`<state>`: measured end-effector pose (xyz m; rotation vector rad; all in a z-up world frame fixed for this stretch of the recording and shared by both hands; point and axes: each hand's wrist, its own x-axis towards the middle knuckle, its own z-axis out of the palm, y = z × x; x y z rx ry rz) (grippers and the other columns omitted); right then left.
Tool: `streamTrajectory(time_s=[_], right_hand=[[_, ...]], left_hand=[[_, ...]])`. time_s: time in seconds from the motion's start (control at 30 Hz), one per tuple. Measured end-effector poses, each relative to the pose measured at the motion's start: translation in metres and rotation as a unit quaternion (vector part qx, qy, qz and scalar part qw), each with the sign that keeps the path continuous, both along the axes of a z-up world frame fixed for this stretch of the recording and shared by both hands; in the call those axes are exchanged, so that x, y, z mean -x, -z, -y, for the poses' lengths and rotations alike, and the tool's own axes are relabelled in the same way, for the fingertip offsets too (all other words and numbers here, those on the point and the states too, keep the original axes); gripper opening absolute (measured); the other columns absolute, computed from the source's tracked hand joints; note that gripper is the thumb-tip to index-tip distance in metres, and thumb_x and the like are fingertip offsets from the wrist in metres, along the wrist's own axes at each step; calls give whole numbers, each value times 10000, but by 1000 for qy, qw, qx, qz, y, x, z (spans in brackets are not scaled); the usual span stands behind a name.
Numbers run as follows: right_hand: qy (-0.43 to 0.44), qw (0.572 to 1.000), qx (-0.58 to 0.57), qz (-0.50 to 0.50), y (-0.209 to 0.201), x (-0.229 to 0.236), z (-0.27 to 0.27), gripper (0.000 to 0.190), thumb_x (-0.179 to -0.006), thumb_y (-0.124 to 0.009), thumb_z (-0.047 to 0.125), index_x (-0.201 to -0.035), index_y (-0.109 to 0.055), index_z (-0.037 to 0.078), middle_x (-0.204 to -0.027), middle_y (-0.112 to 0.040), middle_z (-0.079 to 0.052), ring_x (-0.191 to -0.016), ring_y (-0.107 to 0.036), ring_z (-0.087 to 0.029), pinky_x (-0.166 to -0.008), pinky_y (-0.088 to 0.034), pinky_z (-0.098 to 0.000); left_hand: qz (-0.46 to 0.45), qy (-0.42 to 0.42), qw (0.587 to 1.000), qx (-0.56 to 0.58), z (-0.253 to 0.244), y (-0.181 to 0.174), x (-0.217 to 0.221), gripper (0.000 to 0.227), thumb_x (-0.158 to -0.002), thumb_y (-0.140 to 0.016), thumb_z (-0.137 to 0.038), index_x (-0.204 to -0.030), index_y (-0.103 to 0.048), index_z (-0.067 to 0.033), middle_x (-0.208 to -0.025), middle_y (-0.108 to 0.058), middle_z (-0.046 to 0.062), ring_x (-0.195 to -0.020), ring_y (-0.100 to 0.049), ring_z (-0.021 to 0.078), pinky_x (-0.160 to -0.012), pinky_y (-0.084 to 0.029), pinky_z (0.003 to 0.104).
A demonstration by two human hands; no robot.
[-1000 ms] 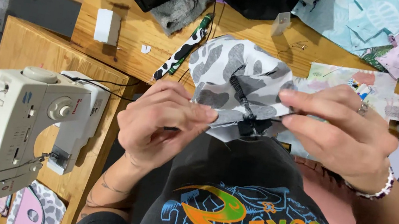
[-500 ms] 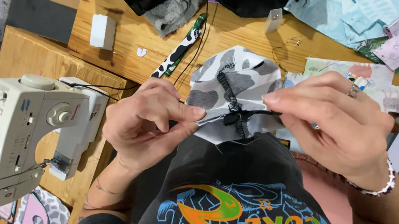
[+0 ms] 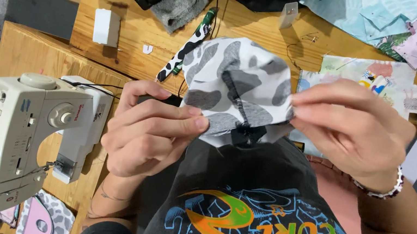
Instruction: Trimming excess fabric from a sewn piece using scissors
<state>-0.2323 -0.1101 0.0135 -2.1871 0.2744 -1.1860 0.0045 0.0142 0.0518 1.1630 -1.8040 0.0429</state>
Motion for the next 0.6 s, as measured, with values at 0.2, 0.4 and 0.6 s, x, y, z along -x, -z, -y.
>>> streamTrajectory(time_s=[0.2, 0.4, 0.6], right_hand=[[-1, 999, 5, 35, 4, -2, 2, 160, -857, -733, 31, -895, -642, -94, -866, -675, -266, -773, -672, -309, -658, -508, -392], [-23, 997, 1, 73, 14, 1, 4, 79, -966, -588, 9, -984, -634, -53, -956, -700, -261, -704, -727, -210, -569, -566, -235], [-7, 959, 243, -144, -24, 16, 20, 306, -1009, -668, -132, -1169, -751, 116, -1103, -592, -178, -878, -656, -283, -661, -473, -436]], left_hand=[[-60, -28, 997, -38, -7, 9, 5, 292, -803, -793, 70, -653, -597, -86, -801, -734, 80, -653, -691, 137, -787, -544, 363], [-133, -13, 990, -34, -4, 15, 7, 497, -800, -751, 115, -608, -351, -109, -749, -708, 79, -698, -761, 244, -775, -555, 430], [-126, 48, 990, -28, 7, 7, -2, 557, -813, -726, 165, -676, -259, -106, -844, -723, 149, -632, -707, 215, -745, -516, 396]])
